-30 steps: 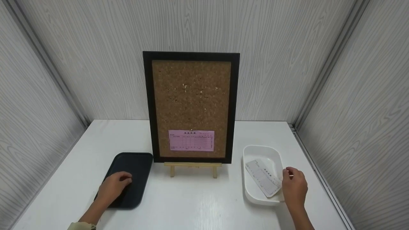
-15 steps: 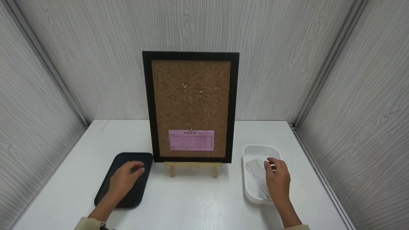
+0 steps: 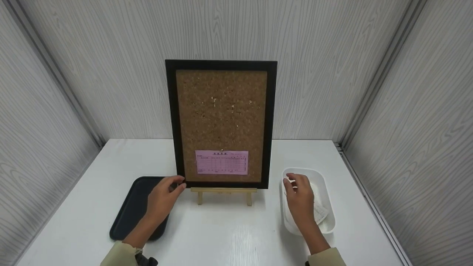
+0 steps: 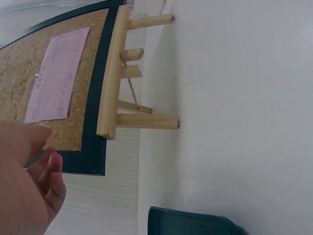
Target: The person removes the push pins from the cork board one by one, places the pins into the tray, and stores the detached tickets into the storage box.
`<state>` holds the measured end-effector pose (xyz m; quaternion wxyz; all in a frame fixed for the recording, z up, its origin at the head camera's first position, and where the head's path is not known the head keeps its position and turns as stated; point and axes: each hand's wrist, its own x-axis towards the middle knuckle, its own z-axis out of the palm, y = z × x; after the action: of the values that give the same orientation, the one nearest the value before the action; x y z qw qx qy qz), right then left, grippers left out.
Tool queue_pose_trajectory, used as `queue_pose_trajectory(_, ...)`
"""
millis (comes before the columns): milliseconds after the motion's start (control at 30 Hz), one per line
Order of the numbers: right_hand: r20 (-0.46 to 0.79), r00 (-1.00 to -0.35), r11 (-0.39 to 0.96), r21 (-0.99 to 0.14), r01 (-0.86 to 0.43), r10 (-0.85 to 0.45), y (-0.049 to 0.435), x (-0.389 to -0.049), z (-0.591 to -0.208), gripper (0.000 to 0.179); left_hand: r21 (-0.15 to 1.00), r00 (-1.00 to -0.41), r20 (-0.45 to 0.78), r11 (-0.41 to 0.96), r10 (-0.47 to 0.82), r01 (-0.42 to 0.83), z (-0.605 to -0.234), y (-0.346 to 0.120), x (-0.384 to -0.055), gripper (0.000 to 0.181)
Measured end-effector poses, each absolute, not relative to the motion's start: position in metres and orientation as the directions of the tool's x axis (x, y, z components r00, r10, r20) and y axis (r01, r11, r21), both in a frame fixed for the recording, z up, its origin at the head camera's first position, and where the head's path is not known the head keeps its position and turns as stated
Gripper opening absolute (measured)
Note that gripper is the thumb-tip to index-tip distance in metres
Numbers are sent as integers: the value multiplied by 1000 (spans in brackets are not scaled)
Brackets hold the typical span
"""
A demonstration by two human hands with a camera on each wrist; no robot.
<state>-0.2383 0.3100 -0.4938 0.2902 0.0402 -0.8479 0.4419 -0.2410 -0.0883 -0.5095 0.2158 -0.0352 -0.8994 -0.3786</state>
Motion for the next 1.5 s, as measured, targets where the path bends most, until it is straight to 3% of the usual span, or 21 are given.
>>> queue_pose_trajectory(667, 539, -836, 604, -700, -380, 100, 254, -267, -470, 22, 611, -825, 562, 705, -67, 359, -484, -46, -275, 21)
queue_pose_trajectory(1200, 640, -768, 652, -590, -476, 19, 216, -301, -463, 20, 517, -768, 640, 756, -30, 401, -470, -12, -300, 18)
queue_pose_trajectory(1500, 683, -730, 679, -526, -512, -22, 203, -312, -465, 21, 513, -781, 623, 777, -46, 364, -463, 7, -306, 20)
